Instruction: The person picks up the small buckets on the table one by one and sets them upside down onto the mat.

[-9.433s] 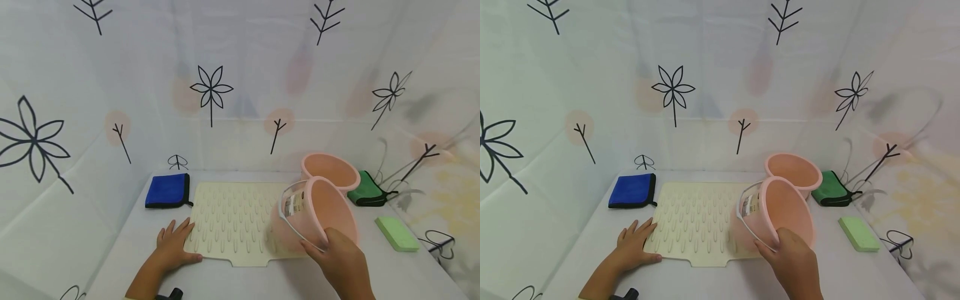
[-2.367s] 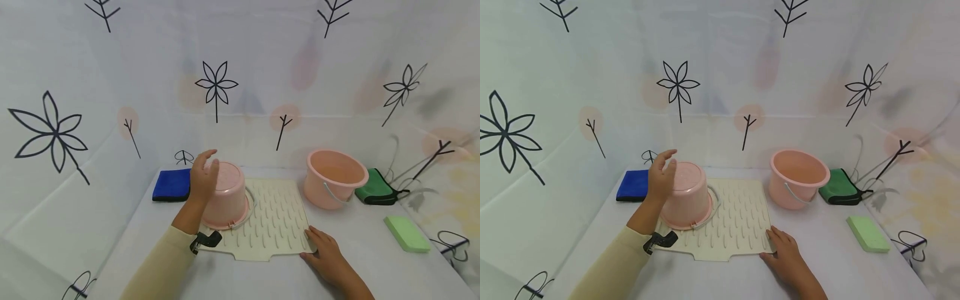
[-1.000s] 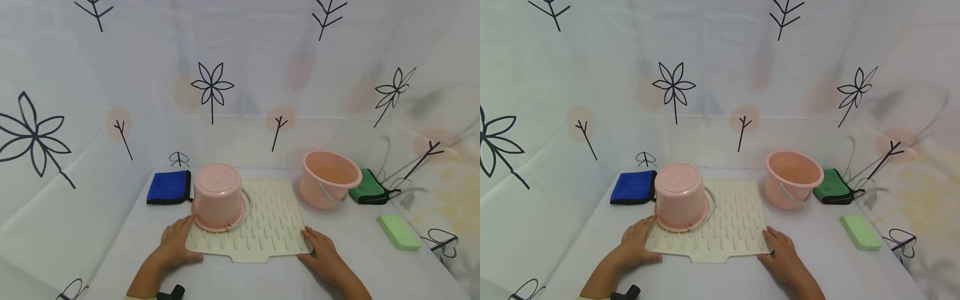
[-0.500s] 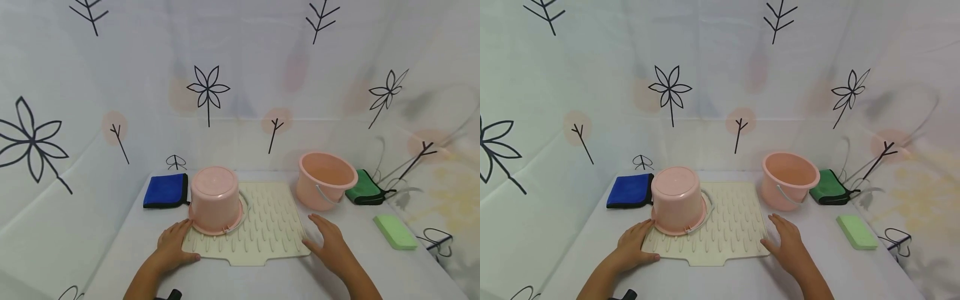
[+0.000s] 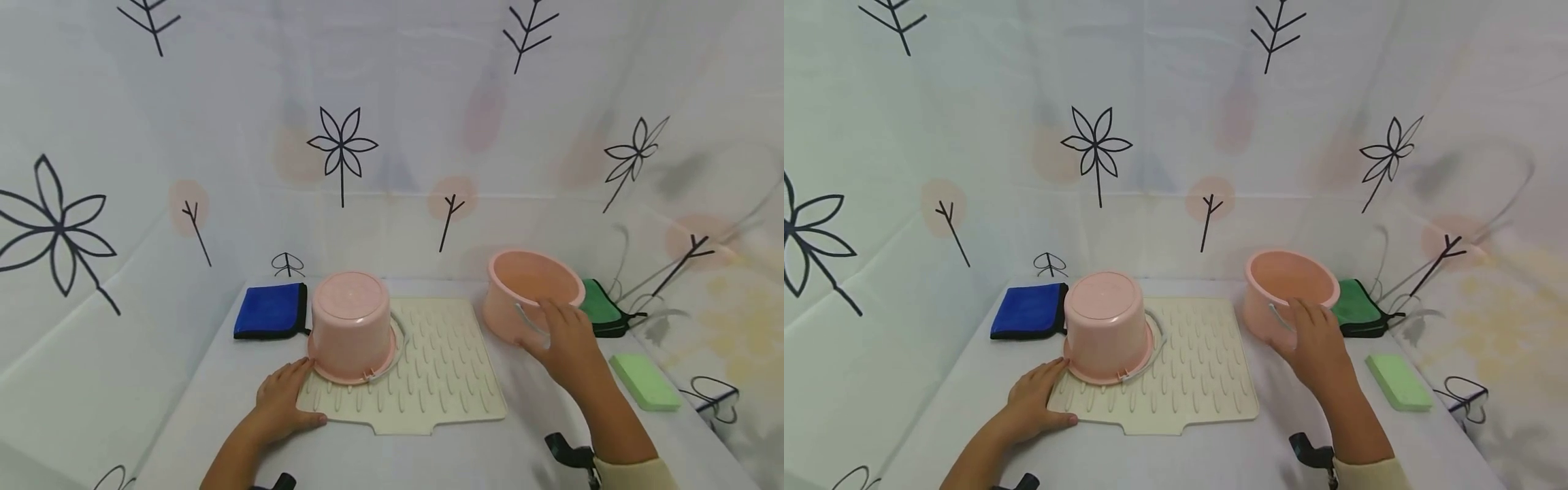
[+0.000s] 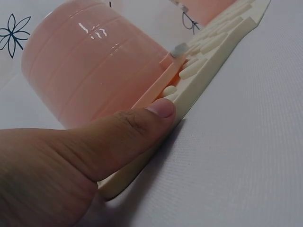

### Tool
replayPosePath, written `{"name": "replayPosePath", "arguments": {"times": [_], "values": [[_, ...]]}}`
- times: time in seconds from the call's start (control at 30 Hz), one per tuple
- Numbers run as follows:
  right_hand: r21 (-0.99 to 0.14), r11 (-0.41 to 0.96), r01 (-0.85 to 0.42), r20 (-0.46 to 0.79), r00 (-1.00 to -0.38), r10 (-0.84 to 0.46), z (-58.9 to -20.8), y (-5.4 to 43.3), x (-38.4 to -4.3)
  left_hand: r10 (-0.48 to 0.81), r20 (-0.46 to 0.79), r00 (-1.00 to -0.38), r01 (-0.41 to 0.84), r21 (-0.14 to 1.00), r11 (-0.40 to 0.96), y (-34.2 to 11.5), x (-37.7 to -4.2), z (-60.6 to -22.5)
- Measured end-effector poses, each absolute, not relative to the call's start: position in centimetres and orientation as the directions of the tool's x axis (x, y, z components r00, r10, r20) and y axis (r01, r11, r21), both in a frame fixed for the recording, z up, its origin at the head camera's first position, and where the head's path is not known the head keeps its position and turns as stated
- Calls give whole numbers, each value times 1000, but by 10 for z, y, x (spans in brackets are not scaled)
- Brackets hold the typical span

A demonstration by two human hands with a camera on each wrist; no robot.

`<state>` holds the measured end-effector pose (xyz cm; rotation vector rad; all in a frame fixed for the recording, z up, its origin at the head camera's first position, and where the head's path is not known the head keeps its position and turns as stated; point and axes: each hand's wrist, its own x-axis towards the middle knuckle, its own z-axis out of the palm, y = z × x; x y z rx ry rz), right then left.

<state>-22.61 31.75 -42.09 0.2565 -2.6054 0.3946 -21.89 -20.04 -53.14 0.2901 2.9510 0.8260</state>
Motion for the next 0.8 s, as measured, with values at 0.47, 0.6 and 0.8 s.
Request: {"name": "replayPosePath", "arguments": {"times": [0.47, 0.6, 0.8], "values": [[-81, 990, -116, 380, -922, -77, -421, 319, -289, 202, -6, -979, 171, 510, 843, -199, -217, -533], [-36, 992, -120, 406, -909, -96, -430, 321, -296, 199, -4, -980, 169, 513, 842, -199, -218, -533], [-18, 984, -175, 415, -897, -151, -435, 326, -295, 194, -18, -981, 157, 512, 844, -200, -219, -534]]}}
